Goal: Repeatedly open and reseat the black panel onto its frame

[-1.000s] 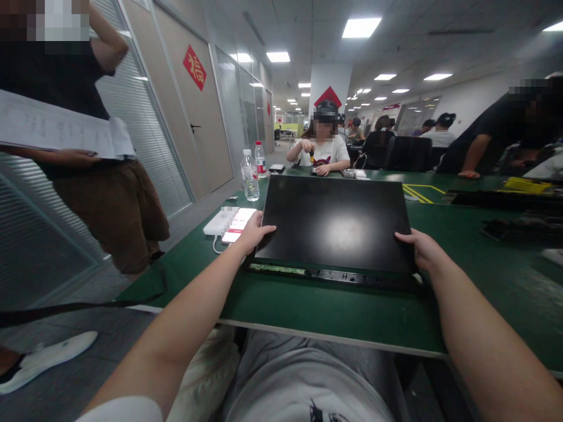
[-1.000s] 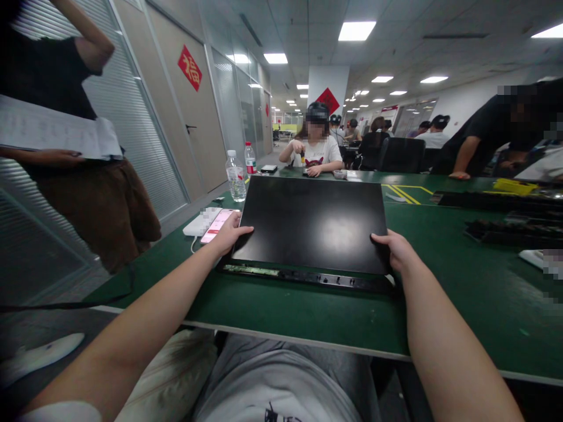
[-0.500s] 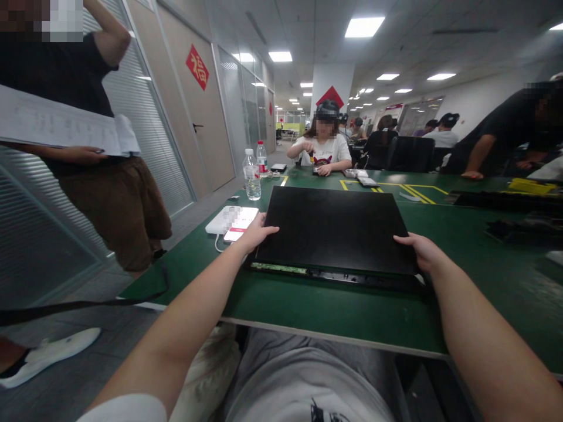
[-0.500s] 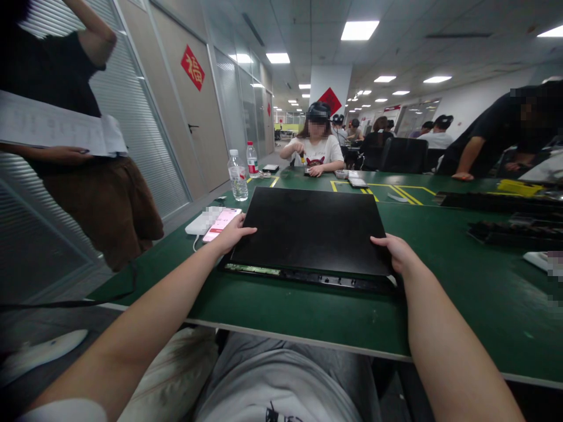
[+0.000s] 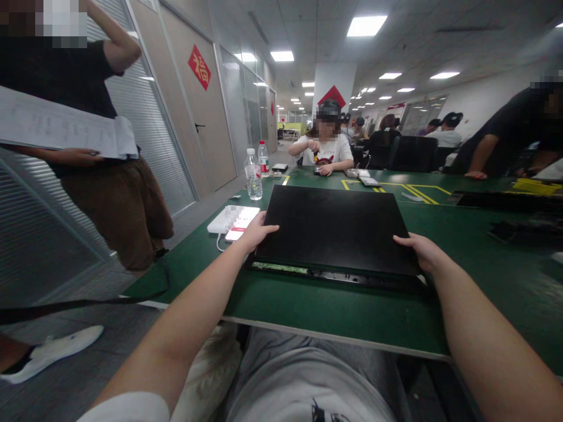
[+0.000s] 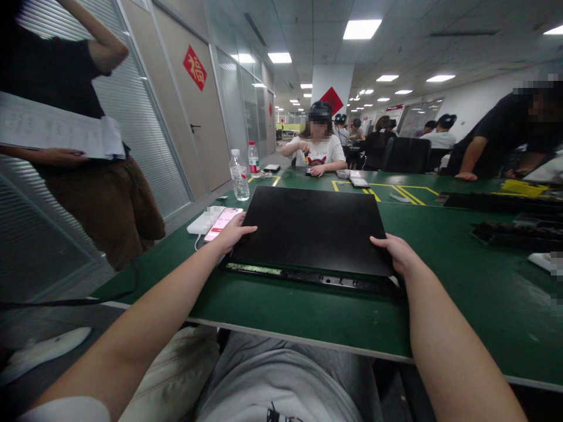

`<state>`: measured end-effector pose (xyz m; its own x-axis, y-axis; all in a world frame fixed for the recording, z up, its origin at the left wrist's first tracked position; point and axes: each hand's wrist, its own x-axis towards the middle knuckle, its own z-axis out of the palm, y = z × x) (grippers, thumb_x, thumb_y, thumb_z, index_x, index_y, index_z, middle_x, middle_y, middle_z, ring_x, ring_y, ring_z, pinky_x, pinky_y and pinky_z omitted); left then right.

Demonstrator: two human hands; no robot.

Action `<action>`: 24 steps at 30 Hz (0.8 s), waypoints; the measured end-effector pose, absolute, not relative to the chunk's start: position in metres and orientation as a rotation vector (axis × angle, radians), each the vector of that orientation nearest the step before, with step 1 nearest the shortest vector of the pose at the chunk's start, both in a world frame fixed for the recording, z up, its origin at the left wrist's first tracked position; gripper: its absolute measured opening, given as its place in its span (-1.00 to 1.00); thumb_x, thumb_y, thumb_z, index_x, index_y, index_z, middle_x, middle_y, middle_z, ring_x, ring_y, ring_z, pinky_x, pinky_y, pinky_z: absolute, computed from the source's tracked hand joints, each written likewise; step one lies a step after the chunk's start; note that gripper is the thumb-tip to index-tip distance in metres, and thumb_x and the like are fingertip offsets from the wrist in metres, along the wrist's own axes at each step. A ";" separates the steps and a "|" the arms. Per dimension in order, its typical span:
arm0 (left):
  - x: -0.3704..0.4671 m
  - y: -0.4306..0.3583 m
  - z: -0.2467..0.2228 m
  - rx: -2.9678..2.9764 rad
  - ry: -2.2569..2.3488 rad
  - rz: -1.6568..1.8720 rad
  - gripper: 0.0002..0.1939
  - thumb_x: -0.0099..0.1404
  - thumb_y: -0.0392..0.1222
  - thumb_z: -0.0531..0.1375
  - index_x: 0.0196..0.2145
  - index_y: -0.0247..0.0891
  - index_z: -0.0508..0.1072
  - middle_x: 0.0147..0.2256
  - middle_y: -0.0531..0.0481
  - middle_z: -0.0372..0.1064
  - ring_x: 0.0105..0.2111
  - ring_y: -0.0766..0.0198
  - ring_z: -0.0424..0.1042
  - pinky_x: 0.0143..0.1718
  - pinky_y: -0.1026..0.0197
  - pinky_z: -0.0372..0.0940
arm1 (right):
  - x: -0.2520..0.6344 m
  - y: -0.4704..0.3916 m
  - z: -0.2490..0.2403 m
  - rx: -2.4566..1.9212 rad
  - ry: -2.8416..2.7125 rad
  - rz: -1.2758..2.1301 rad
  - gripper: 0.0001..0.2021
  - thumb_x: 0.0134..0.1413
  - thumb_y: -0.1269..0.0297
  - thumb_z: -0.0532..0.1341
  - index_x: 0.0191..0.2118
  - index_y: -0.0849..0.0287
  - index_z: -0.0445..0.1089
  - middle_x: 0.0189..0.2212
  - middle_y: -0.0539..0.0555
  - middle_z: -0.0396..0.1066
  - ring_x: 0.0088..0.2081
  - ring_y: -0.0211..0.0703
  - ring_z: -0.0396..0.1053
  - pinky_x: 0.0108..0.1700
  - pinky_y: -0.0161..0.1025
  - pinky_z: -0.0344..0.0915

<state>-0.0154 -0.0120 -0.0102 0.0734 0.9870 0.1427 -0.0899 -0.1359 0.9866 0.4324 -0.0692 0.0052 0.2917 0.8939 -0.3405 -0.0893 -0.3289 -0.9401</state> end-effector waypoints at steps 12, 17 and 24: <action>-0.017 -0.011 -0.011 1.264 1.075 1.294 -0.44 -0.07 -0.36 0.43 -0.08 -0.20 0.44 -0.05 -0.10 0.57 0.06 -0.08 0.53 0.15 -0.16 0.40 | 0.425 -0.076 0.011 -1.587 -0.826 1.210 -0.65 0.08 0.47 0.28 0.01 0.12 0.45 -0.35 0.14 0.61 -0.44 -0.03 0.54 -0.44 -0.16 0.48; -0.016 -0.011 -0.011 1.242 1.080 1.298 -0.43 -0.08 -0.38 0.43 -0.09 -0.18 0.41 -0.06 -0.09 0.57 0.03 -0.05 0.55 0.13 -0.14 0.42 | 0.426 -0.075 0.011 -1.589 -0.834 1.189 -0.63 0.04 0.48 0.30 0.00 0.12 0.47 -0.31 0.15 0.62 -0.40 -0.03 0.55 -0.41 -0.19 0.47; -0.016 -0.012 -0.009 1.246 1.122 1.285 -0.46 -0.06 -0.38 0.41 -0.09 -0.19 0.41 -0.08 -0.10 0.56 0.00 -0.06 0.56 0.09 -0.13 0.44 | 0.428 -0.074 0.010 -1.599 -0.842 1.197 -0.64 0.01 0.46 0.32 -0.02 0.12 0.47 -0.29 0.16 0.62 -0.37 0.00 0.57 -0.40 -0.17 0.48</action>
